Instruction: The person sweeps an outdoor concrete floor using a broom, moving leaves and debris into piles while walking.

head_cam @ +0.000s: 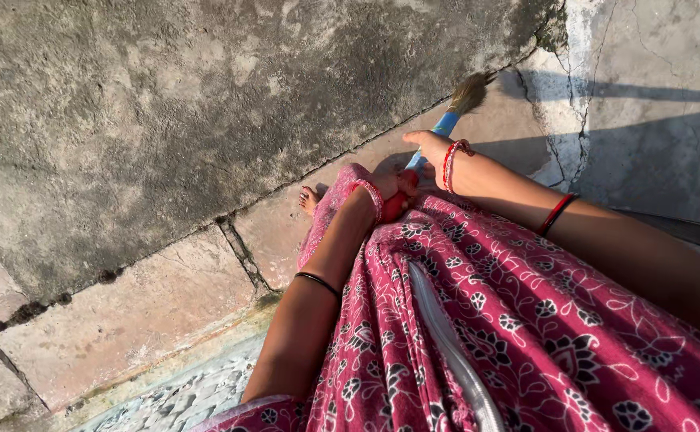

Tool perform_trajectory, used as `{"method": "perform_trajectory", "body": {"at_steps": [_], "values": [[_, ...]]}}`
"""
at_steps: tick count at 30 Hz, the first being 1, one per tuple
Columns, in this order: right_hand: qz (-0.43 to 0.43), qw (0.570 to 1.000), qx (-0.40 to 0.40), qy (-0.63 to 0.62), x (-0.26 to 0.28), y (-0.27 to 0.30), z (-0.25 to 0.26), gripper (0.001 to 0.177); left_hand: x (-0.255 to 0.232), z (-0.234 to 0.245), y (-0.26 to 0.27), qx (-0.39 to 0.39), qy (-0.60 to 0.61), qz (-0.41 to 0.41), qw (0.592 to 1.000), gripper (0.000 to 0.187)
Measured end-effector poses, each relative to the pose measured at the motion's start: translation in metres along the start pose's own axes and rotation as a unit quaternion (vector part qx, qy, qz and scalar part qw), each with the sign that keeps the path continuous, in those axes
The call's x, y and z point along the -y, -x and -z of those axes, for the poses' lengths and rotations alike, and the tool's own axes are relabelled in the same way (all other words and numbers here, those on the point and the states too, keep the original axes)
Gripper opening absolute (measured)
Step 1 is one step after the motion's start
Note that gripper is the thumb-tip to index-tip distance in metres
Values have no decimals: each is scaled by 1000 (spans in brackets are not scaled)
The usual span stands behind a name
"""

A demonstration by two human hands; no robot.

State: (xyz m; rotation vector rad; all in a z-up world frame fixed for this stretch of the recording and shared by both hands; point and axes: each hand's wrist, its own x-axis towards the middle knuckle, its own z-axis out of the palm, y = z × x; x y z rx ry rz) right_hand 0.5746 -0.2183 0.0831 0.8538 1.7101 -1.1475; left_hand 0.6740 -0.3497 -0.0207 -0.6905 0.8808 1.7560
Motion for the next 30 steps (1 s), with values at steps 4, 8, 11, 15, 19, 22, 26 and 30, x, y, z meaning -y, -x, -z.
{"method": "perform_trajectory", "body": {"at_steps": [4,8,11,15,19,22,26,30], "values": [[-60,998,30,11,13,2,-34,63,32,91,25,-15,-8,16,1000,17],[-52,989,135,35,6,17,-95,56,50,184,105,-302,62,-22,951,17],[-43,979,194,36,1,25,-143,51,42,207,127,-349,172,-65,919,18],[-2,973,231,19,12,39,-183,49,-9,221,171,-381,215,-197,877,36],[-30,968,248,9,17,55,-214,47,-15,229,216,-365,8,-160,917,56],[-50,960,265,74,18,67,-242,43,20,231,190,-252,-29,-159,954,58],[-46,934,318,156,24,77,-254,55,56,250,144,7,43,-214,976,36],[-21,940,290,176,32,83,-253,50,43,262,132,114,199,-25,973,14]]}}
